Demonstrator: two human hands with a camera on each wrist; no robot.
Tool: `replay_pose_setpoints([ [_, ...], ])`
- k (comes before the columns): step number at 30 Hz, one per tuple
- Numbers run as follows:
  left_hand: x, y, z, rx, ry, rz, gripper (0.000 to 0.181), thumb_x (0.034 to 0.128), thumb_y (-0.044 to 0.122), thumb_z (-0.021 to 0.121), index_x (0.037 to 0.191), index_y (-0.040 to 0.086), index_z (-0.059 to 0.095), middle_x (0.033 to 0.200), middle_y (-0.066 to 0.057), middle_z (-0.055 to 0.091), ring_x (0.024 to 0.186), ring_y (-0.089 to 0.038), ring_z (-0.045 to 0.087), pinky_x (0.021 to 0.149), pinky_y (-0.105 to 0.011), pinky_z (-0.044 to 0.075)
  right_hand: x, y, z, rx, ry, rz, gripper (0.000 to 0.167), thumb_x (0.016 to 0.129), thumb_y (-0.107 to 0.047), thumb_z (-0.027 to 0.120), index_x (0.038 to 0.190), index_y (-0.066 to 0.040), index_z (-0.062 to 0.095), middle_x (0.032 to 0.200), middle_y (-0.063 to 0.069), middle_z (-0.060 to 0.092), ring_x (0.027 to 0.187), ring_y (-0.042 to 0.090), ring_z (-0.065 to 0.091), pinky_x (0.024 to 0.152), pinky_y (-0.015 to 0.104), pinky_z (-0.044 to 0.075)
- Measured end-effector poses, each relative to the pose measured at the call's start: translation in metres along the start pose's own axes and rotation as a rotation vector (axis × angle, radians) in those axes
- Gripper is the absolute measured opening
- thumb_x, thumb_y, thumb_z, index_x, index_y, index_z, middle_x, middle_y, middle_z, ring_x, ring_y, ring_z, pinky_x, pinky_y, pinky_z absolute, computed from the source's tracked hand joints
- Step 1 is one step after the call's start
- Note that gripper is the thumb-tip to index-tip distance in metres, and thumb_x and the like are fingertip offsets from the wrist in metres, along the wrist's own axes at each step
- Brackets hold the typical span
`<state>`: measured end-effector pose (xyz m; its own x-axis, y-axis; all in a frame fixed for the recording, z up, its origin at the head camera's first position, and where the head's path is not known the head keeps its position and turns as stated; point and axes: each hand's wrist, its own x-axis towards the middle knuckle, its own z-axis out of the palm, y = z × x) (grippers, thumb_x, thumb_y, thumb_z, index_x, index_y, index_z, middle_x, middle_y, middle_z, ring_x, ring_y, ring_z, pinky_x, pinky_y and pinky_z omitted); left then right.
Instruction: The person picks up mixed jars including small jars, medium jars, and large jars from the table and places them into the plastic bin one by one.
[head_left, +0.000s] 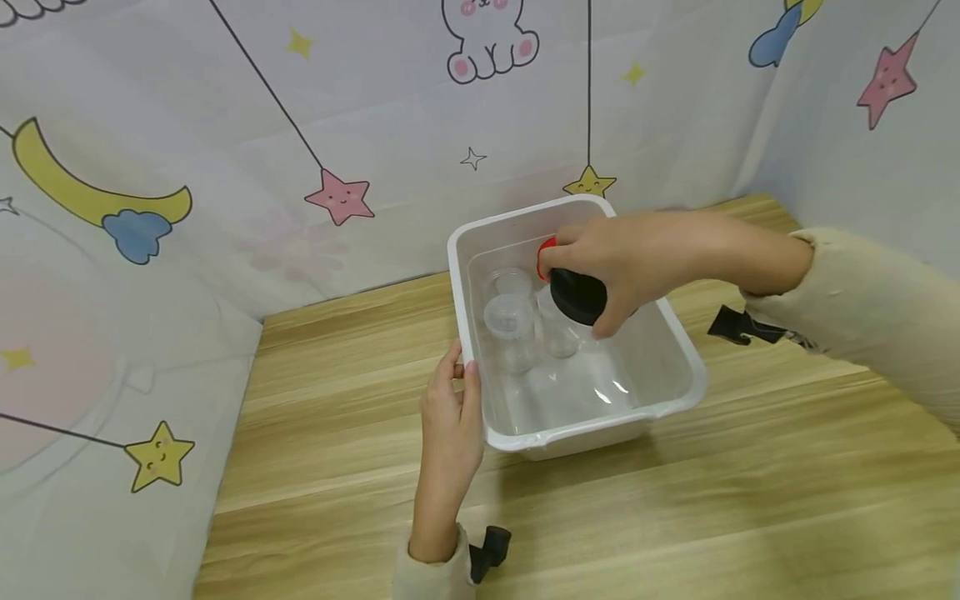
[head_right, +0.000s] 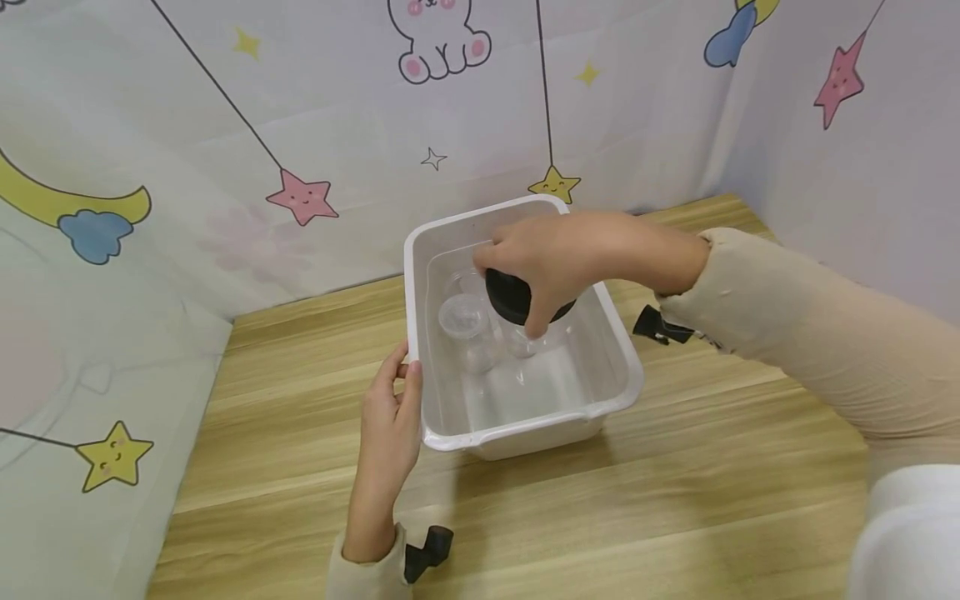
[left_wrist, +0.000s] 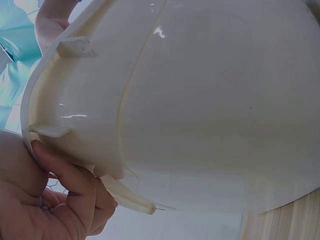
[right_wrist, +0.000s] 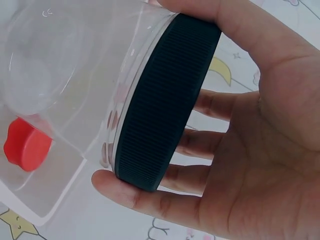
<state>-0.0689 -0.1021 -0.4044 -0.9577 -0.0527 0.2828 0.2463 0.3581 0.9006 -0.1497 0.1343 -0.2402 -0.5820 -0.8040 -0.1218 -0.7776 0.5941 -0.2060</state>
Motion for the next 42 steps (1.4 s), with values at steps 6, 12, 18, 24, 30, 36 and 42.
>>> replay_pose_setpoints([
  [6,0.000,0.002,-0.001,0.000,0.000,-0.006,0.045,0.1080,0.018,0.045,0.144,-0.008,0.043,0.106,-0.020,0.055,0.081,-0.026,0.071,0.069,-0.046,0.060,0.006,-0.003,0.006,-0.035,-0.017,-0.018,0.060,0.071,-0.022,0.086,0.121,-0.008,0.057,0.113,0.005,0.055,0.105,0.024,0.053,0.087,0.039,0.050],
  [12,0.000,0.003,-0.001,0.008,-0.002,-0.007,0.046,0.1081,0.018,0.045,0.145,-0.009,0.042,0.107,-0.020,0.055,0.082,-0.026,0.071,0.071,-0.040,0.061,0.012,-0.006,0.011,-0.053,-0.035,-0.008,0.055,0.071,-0.023,0.084,0.118,-0.011,0.058,0.106,0.003,0.055,0.098,0.024,0.053,0.079,0.037,0.051],
  [18,0.000,0.004,-0.001,0.018,0.002,-0.012,0.045,0.1078,0.018,0.045,0.145,-0.008,0.043,0.106,-0.017,0.056,0.082,-0.026,0.071,0.071,-0.032,0.060,0.018,-0.006,0.019,-0.009,-0.054,-0.048,0.055,0.072,-0.020,0.086,0.117,-0.010,0.056,0.105,0.005,0.055,0.098,0.025,0.054,0.081,0.038,0.052],
  [24,0.000,0.003,-0.001,0.025,-0.003,-0.019,0.046,0.1079,0.018,0.045,0.145,-0.009,0.042,0.106,-0.017,0.056,0.083,-0.032,0.071,0.071,-0.033,0.060,0.024,-0.006,0.025,0.005,-0.087,-0.062,0.059,0.071,-0.020,0.087,0.121,-0.009,0.056,0.109,0.005,0.055,0.099,0.024,0.055,0.080,0.037,0.054],
  [30,0.000,0.005,-0.001,0.031,-0.006,-0.023,0.046,0.1080,0.018,0.045,0.145,-0.008,0.042,0.106,-0.016,0.057,0.081,-0.029,0.071,0.070,-0.033,0.060,0.028,-0.008,0.032,-0.016,-0.115,-0.072,0.060,0.071,-0.021,0.087,0.122,-0.011,0.056,0.109,0.004,0.055,0.098,0.023,0.055,0.076,0.035,0.054],
  [36,-0.001,0.005,-0.001,0.026,-0.008,-0.019,0.046,0.1081,0.019,0.045,0.145,-0.007,0.042,0.106,-0.016,0.056,0.081,-0.024,0.071,0.070,-0.033,0.060,0.033,-0.009,0.039,-0.026,-0.129,-0.064,0.058,0.071,-0.020,0.086,0.120,-0.012,0.056,0.108,0.003,0.055,0.097,0.022,0.055,0.073,0.033,0.055],
  [42,-0.001,0.003,-0.001,0.010,-0.006,-0.017,0.046,0.1081,0.019,0.045,0.145,-0.008,0.042,0.107,-0.017,0.056,0.084,-0.034,0.071,0.071,-0.035,0.061,0.037,-0.012,0.044,-0.033,-0.114,-0.084,0.061,0.069,-0.022,0.089,0.121,-0.012,0.058,0.107,0.001,0.056,0.100,0.022,0.054,0.076,0.033,0.056],
])
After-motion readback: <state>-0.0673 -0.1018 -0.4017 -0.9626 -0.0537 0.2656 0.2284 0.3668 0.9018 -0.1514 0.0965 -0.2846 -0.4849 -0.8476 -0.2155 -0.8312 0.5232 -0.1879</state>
